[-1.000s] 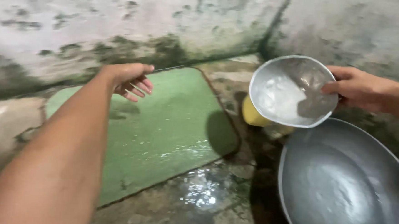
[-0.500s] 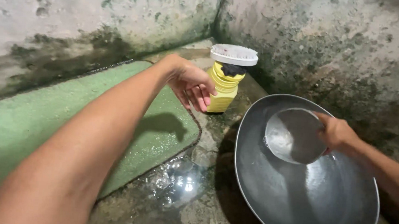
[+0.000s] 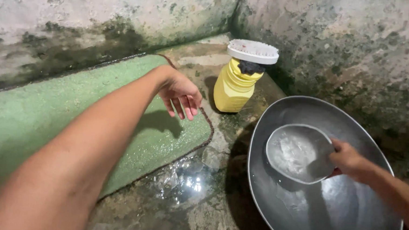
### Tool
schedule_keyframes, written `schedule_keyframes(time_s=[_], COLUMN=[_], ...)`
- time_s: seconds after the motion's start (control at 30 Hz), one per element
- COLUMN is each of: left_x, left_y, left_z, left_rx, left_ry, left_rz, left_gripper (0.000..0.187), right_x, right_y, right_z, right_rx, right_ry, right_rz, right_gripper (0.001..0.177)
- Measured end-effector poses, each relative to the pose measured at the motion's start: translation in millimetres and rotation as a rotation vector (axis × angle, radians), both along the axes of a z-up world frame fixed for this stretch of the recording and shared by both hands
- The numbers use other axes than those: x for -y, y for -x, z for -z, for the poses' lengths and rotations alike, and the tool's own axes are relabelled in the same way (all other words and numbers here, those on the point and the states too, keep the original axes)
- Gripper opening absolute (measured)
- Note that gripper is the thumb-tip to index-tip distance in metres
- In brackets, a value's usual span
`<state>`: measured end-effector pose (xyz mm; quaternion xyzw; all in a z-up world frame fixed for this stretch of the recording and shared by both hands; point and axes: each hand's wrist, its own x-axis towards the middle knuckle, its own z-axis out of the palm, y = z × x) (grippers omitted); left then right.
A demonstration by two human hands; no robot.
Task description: Washing a small bowl and scrubbing a floor mat under a running tap in a washroom.
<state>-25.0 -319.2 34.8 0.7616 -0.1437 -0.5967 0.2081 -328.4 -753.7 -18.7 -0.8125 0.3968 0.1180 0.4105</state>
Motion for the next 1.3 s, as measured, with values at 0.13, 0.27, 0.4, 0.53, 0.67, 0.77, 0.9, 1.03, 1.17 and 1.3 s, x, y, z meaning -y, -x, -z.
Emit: schedule_keyframes(time_s=[0.13, 0.27, 0.4, 0.53, 0.67, 0.77, 0.9, 1.03, 1.17, 1.3], left_x=[5.2, 28.6, 52.5, 49.5, 36.3, 5.2, -46.2, -111.7, -199.1, -290.3], left_y=[9.9, 10.6, 26.6, 32.5, 10.6, 4.2, 2.0, -21.2, -47.6, -57.3], left_z=[-13.1, -19.3, -40.1, -53.7, -43.3, -42.9, -60.2, -61.1, -53.4, -45.7], left_rx=[0.004, -0.001, -0.045, -0.044, -0.076, -0.106, -0.111, -0.049, 0.193, 0.334], left_ry=[0.036, 0.194, 0.293, 0.305, 0.365, 0.395, 0.404, 0.375, 0.291, 0.217], left_rz=[0.008, 0.022, -0.057, -0.079, -0.084, -0.140, -0.235, -0.294, -0.559, -0.724], left_gripper=[0.034, 0.039, 0.044, 0.045, 0.049, 0.053, 0.060, 0.061, 0.052, 0.051], right_x=[4.9, -3.9, -16.3, -33.9, -72.6, -110.8, -164.5, -207.5, -245.5, -272.8], right_y=[-7.3, -23.5, -43.5, -68.3, -94.5, -116.9, -152.5, -190.7, -225.8, -256.7], right_z=[-17.1, -34.5, -55.1, -73.2, -98.8, -104.6, -106.7, -100.6, -83.1, -37.7], right_rx=[0.011, 0.064, 0.111, 0.156, 0.228, 0.236, 0.233, 0.238, 0.215, 0.195], right_ry=[-0.123, -0.190, -0.195, -0.191, -0.250, -0.303, -0.351, -0.402, -0.319, -0.314], right_rz=[0.033, 0.058, 0.012, -0.037, -0.159, -0.242, -0.345, -0.457, -0.581, -0.645], right_gripper=[0.059, 0.059, 0.058, 0.059, 0.057, 0.054, 0.054, 0.053, 0.052, 0.052])
